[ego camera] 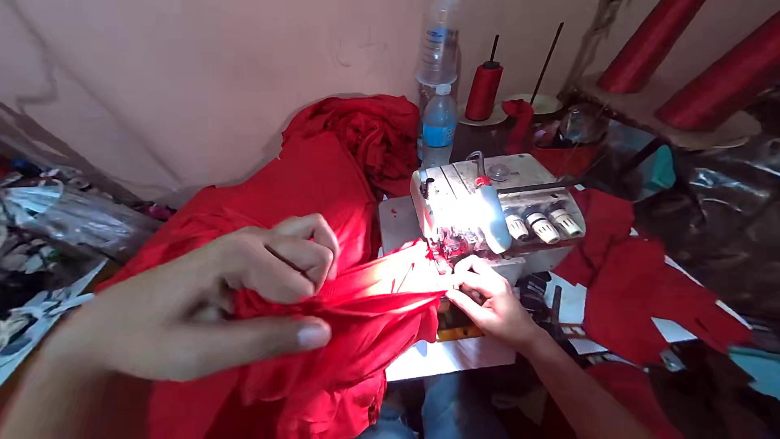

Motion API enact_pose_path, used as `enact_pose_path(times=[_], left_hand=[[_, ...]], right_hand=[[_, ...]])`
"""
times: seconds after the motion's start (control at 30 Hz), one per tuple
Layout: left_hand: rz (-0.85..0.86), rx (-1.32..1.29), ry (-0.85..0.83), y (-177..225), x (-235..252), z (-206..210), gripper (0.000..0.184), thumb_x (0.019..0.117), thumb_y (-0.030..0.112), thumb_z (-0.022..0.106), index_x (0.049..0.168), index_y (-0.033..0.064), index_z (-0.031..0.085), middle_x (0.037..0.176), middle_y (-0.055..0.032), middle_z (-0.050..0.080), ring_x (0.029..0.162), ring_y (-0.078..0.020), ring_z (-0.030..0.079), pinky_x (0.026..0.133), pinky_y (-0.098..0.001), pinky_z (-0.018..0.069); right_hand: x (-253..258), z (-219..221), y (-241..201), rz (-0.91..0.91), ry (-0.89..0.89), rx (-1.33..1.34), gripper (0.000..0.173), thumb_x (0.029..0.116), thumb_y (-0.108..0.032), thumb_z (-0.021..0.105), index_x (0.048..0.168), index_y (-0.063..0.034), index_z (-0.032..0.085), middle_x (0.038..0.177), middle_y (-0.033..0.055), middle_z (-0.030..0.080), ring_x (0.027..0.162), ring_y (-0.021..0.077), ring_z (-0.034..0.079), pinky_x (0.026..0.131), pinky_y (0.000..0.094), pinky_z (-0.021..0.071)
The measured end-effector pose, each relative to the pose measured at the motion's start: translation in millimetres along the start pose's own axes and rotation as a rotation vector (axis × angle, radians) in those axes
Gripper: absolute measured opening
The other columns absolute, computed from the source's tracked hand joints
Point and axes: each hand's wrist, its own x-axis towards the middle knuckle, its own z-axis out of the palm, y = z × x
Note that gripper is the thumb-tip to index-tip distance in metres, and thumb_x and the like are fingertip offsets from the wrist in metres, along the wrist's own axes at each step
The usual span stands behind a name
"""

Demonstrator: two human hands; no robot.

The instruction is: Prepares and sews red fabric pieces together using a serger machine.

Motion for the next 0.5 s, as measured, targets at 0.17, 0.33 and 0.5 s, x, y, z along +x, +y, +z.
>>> enact_pose_path(times=[0.17,0.33,0.5], left_hand=[[-0.140,0.583,0.037,20.7,-2.2,-5.4,0.023,0.0917,0.039,0.057,0.078,0.0276,0.072,0.074,0.0130,0.060,0.082,-0.0094,0.060,0.088,-0.0499,0.0389],[0.070,0.049,-0.133,48.1,-1.3,-4.7,0.030,0.0976,0.034,0.047,0.095,0.0251,0.076,0.110,0.0146,0.068,0.119,-0.0064,0.053,0.105,-0.0408,0.0394],[0.091,0.162,-0.111,73.9,17.4,2.1,0.025,0.0931,0.031,0.050,0.080,0.0245,0.070,0.088,0.0146,0.064,0.106,-0.0044,0.054,0.102,-0.0341,0.0339]], right_hand=[[-3.1,4.9,-8.5,-0.051,0.086,-0.304,0.023,0.0940,-0.019,0.060,0.096,-0.0014,0.075,0.097,0.0131,0.064,0.070,0.0089,0.056,0.061,0.0204,0.0470],[-25.5,18.6,-62.7,0.046,-0.169,-0.552,0.014,0.0848,-0.014,0.069,0.085,-0.0004,0.074,0.079,0.0159,0.070,0.069,0.0333,0.072,0.055,0.0523,0.0565],[-11.0,72.9,-71.0,-0.097,-0.308,-0.195,0.020,0.0883,-0.019,0.070,0.095,-0.0002,0.074,0.091,0.0190,0.073,0.084,0.0352,0.073,0.070,0.0536,0.0567]])
